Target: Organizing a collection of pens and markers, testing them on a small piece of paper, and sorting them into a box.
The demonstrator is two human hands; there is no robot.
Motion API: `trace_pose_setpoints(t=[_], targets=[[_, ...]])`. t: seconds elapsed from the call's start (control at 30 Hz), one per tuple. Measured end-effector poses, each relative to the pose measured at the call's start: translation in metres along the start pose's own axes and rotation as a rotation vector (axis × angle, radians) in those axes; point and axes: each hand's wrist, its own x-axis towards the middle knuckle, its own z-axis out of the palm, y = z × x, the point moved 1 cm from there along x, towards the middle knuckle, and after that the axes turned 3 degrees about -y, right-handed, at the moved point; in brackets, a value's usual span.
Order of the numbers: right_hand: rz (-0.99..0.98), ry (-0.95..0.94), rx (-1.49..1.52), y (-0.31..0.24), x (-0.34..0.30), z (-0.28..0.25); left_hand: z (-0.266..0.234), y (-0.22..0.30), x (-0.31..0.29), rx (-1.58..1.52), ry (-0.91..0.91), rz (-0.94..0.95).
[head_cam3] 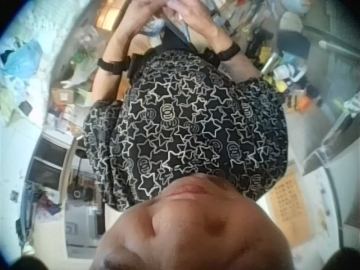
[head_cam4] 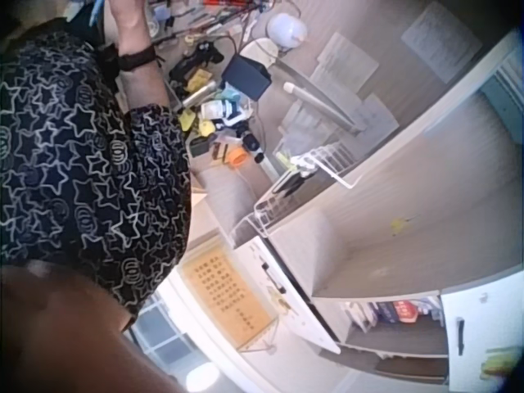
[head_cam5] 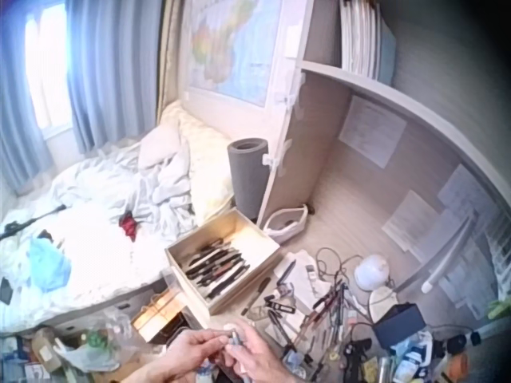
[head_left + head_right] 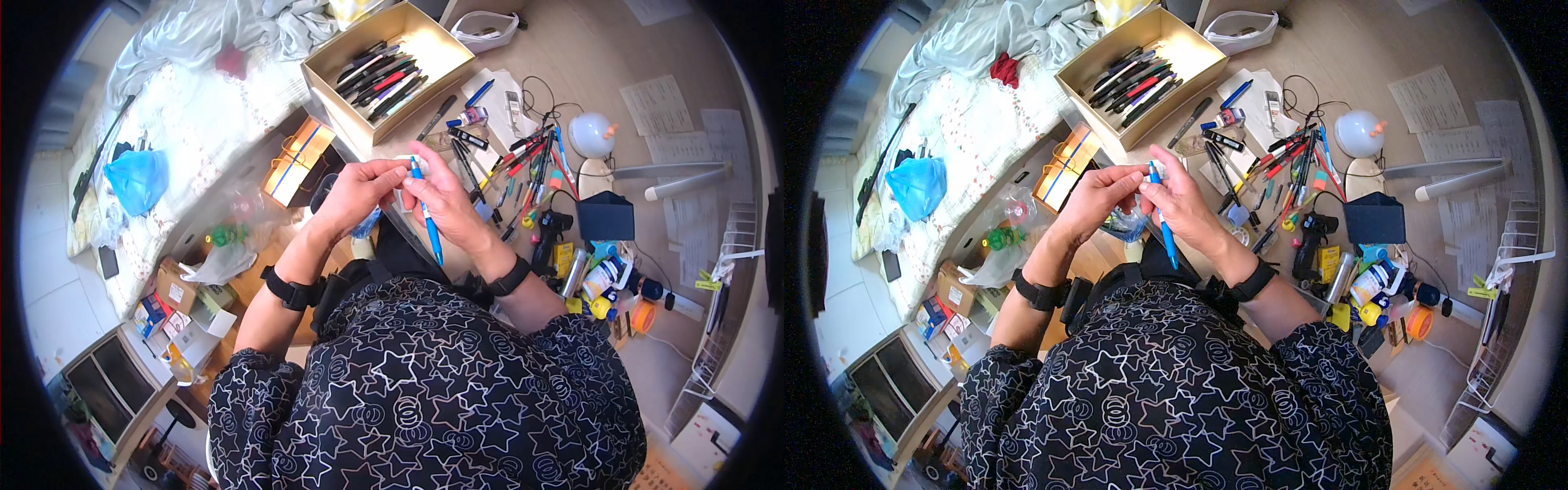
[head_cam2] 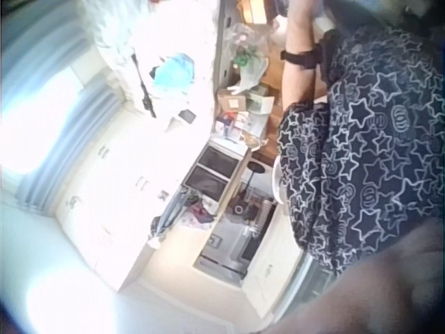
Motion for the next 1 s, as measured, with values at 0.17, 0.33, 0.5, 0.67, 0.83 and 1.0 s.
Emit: trace_pose_setpoints(t=[0.17, 0.33, 0.5, 0.67, 0.83, 1.0], targets=[[-0.011, 0.063, 0.136, -0.001, 0.003, -0.003, -0.009, -0.006, 0.000, -0.167, 0.026, -0.015], [0.002, 0.126, 0.313, -0.002, 0.009, -0.016, -0.005, -0.006, -0.003, -0.177, 0.010, -0.038], [-0.015, 0.136, 0.361, -0.005, 0.015, -0.020, -0.003, -0.006, -0.005, -0.176, -0.023, -0.068], [-0.019, 0.213, 0.370, -0.005, 0.021, -0.017, 0.000, -0.012, -0.006, -0.178, -0.073, -0.077], [-0.024, 0.327, 0.369, -0.005, 0.025, -0.016, 0.002, -0.018, -0.004, -0.153, -0.105, -0.099], [0.073, 0.403, 0.372, 0.000, 0.024, -0.029, -0.003, -0.024, 0.000, -0.035, -0.047, -0.128]])
